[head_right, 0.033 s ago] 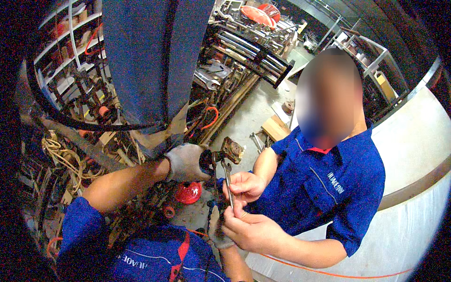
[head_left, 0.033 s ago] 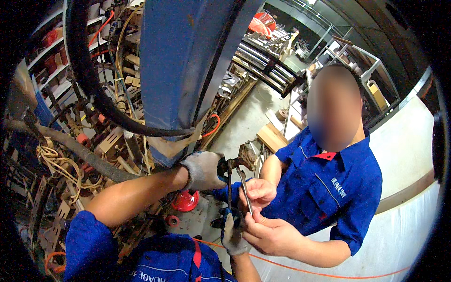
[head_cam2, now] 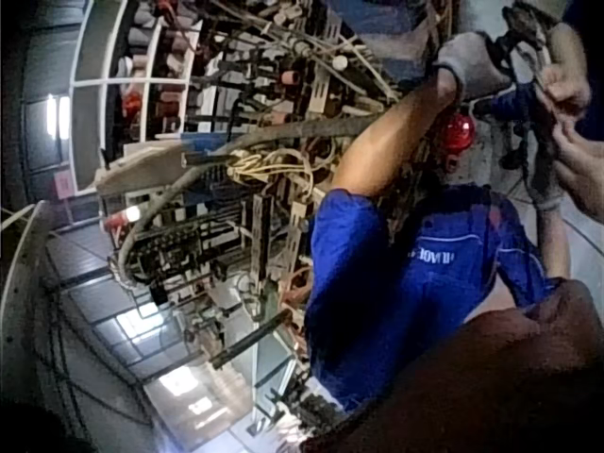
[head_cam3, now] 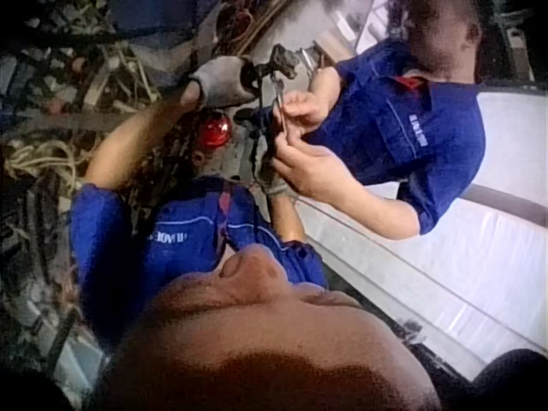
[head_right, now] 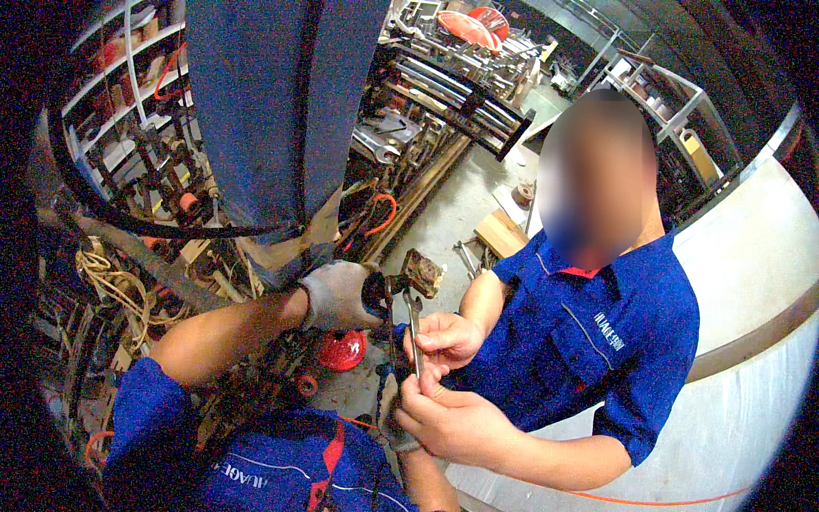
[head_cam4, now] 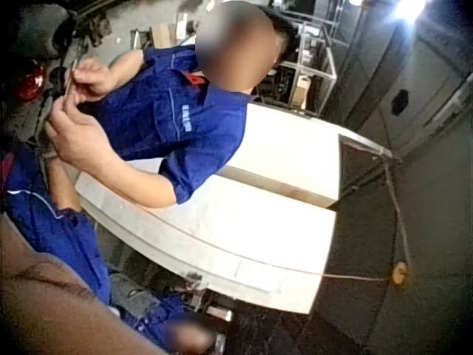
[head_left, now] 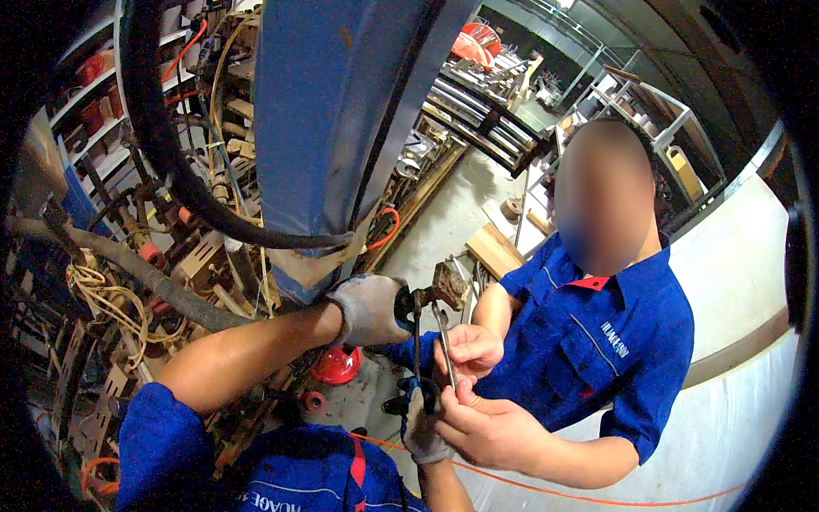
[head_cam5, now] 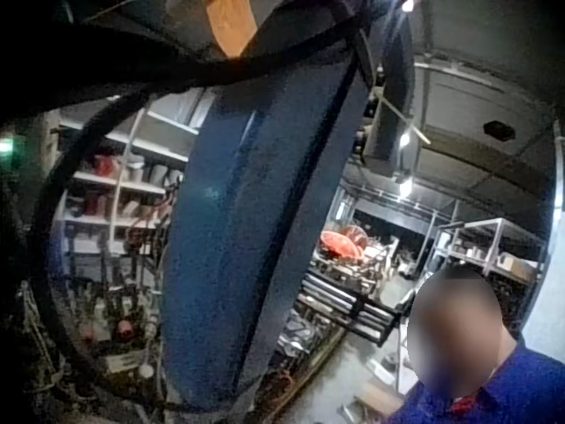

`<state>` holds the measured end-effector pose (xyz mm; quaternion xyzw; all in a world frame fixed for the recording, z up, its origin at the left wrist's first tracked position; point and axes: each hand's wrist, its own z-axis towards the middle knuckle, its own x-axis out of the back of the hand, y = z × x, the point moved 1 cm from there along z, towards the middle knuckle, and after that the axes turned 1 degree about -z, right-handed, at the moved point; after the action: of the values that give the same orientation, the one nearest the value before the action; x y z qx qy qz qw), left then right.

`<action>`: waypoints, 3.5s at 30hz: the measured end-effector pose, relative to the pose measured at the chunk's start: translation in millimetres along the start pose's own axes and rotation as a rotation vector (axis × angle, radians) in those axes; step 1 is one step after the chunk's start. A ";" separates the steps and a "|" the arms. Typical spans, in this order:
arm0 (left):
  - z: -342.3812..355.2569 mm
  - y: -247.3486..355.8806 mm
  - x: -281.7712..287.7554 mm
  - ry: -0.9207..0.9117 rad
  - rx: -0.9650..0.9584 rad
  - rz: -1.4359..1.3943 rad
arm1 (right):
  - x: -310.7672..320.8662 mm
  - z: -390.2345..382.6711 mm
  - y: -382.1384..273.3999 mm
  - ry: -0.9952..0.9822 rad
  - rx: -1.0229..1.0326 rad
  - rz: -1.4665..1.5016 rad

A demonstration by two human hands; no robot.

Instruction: The person uses a wrench and pliers to disassemble and reassemble metal components on a large industrial machine, while another person assists by holding the assembly.

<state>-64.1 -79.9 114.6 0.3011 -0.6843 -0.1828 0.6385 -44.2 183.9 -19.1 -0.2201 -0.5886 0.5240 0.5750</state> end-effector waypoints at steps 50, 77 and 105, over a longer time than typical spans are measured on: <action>2.7 -4.2 -6.9 -0.016 -0.044 -0.049 | -8.0 -0.1 41.6 -0.279 -0.113 -0.147; -7.5 -2.5 6.0 0.031 -0.059 -0.011 | -12.4 1.9 -44.4 -0.111 -0.131 0.047; -2.3 -4.4 -0.1 -0.009 -0.077 -0.038 | -14.1 1.1 -45.5 -0.085 -0.121 0.101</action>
<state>-61.0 -82.8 112.0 0.2883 -0.6738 -0.2223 0.6430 -26.1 155.3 14.4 -0.2615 -0.6311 0.5247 0.5079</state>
